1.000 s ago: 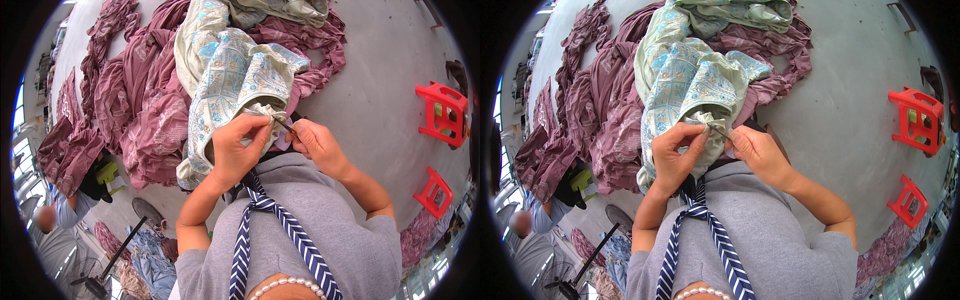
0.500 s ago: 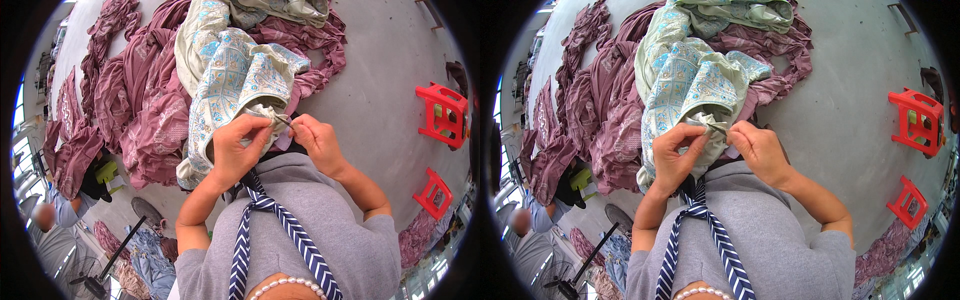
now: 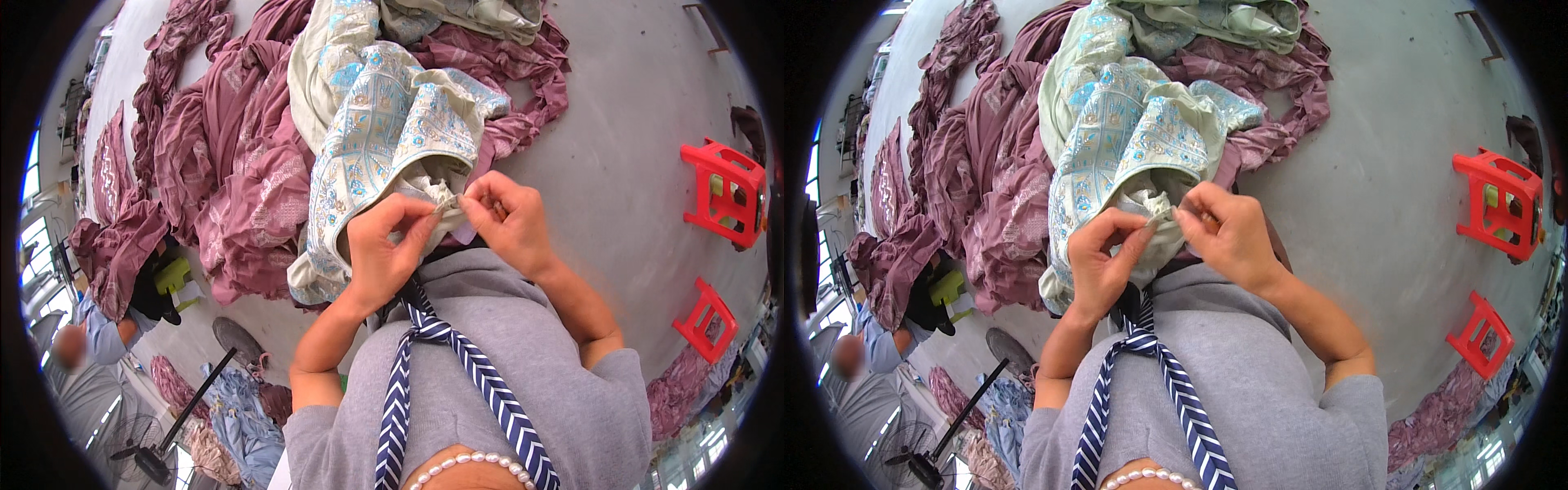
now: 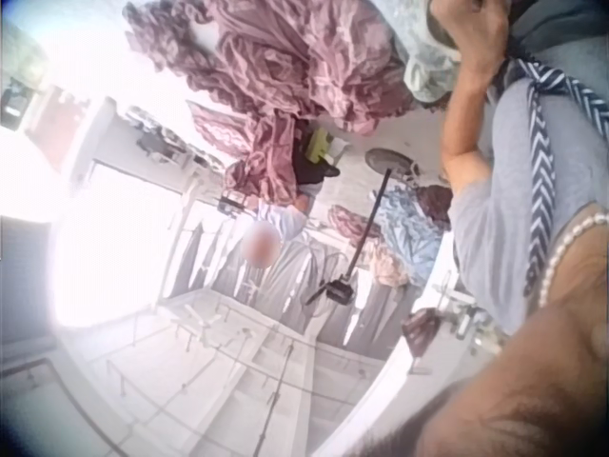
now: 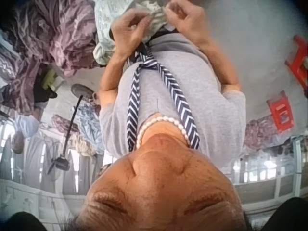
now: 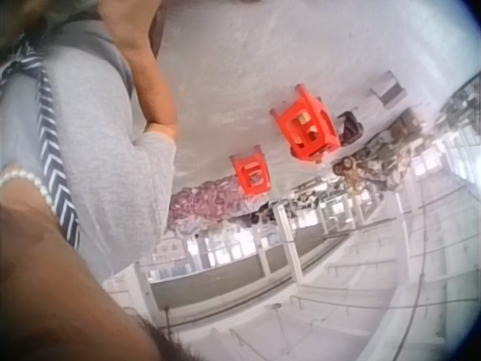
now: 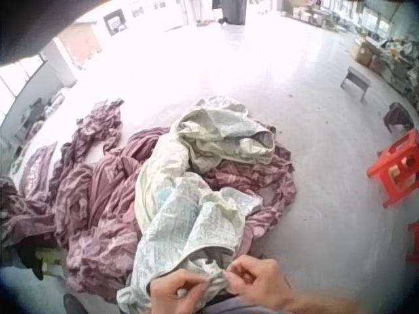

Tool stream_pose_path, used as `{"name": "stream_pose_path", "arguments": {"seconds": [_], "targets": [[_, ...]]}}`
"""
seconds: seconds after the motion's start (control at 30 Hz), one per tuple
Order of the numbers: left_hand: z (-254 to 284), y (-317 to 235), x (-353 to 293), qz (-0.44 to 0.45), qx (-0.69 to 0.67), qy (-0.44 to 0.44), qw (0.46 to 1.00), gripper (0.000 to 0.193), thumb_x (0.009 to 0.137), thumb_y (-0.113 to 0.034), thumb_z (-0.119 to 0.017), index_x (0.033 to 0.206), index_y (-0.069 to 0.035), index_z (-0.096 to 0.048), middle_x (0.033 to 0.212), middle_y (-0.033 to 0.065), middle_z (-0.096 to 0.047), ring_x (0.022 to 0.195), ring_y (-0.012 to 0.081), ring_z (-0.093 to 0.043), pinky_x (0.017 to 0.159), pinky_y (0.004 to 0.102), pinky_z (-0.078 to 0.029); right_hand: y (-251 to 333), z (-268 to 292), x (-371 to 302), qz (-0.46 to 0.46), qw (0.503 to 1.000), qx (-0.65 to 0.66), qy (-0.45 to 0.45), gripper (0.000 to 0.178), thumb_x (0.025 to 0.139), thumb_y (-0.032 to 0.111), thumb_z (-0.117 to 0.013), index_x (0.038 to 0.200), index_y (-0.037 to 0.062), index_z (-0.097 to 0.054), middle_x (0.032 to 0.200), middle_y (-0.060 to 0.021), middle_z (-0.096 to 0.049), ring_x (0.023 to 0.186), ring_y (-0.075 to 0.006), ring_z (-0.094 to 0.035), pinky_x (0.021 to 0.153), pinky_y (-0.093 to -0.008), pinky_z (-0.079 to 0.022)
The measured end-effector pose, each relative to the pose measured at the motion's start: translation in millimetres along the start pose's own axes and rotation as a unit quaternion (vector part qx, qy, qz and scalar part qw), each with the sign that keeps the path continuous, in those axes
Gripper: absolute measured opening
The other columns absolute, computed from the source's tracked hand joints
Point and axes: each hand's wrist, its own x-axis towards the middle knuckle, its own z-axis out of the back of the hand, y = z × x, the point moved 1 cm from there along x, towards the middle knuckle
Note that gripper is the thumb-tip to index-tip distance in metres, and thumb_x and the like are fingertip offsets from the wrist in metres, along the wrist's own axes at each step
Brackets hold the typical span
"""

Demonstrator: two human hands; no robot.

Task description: The person uses scissors to trim loose threads and edges from a piece of light-colored patterned fabric. The person holds the fabric with one hand and carefully cuts small sections with the other.

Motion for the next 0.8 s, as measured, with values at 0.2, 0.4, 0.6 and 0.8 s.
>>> {"name": "stream_pose_path", "arguments": {"seconds": [0.2, 0.4, 0.6, 0.8], "targets": [[6.7, -11.0, 12.3, 0.035, 0.055, 0.079, 0.995, 0.013, 0.086, -0.010, -0.064, 0.087, 0.002, -0.061, 0.065, 0.0019, -0.058, 0.059, 0.0065, -0.053, 0.055, 0.0211, -0.043, -5.5, -5.0, -5.6, -0.002, 0.997, 0.074, 0.001, 0.009, 0.087, 0.008, -0.061, 0.085, 0.0006, -0.058, 0.062, 0.0033, -0.049, 0.055, -0.0001, -0.038, 0.047, -0.0194, -0.031], [8.4, -4.2, 14.5, 0.070, -0.029, 0.115, 0.990, 0.014, 0.088, -0.011, -0.063, 0.091, 0.002, -0.063, 0.069, 0.0004, -0.060, 0.055, 0.0044, -0.050, 0.049, 0.0201, -0.039, 6.2, -2.3, -10.1, 0.011, 0.999, 0.037, -0.002, 0.009, 0.086, 0.008, -0.062, 0.086, 0.0006, -0.057, 0.063, 0.0025, -0.051, 0.055, -0.0003, -0.041, 0.048, -0.0189, -0.035], [1.7, 2.9, 5.0, 0.138, -0.170, 0.076, 0.973, 0.016, 0.090, -0.013, -0.062, 0.094, 0.002, -0.063, 0.069, -0.0006, -0.059, 0.055, 0.0040, -0.052, 0.049, 0.0176, -0.041, -11.3, -2.8, -9.8, -0.032, 0.997, 0.070, -0.009, 0.012, 0.088, 0.010, -0.061, 0.087, 0.0001, -0.056, 0.066, 0.0031, -0.052, 0.057, -0.0004, -0.040, 0.048, -0.0191, -0.032], [-7.9, 7.8, 7.1, 0.091, -0.184, 0.025, 0.978, 0.016, 0.090, -0.012, -0.062, 0.095, 0.003, -0.063, 0.069, 0.0010, -0.060, 0.056, 0.0051, -0.054, 0.049, 0.0183, -0.042, 8.6, 13.7, -14.4, -0.041, 0.993, 0.113, -0.011, 0.029, 0.097, 0.028, -0.048, 0.099, -0.0007, -0.052, 0.067, 0.0033, -0.047, 0.058, -0.0019, -0.036, 0.051, -0.0195, -0.031]]}}
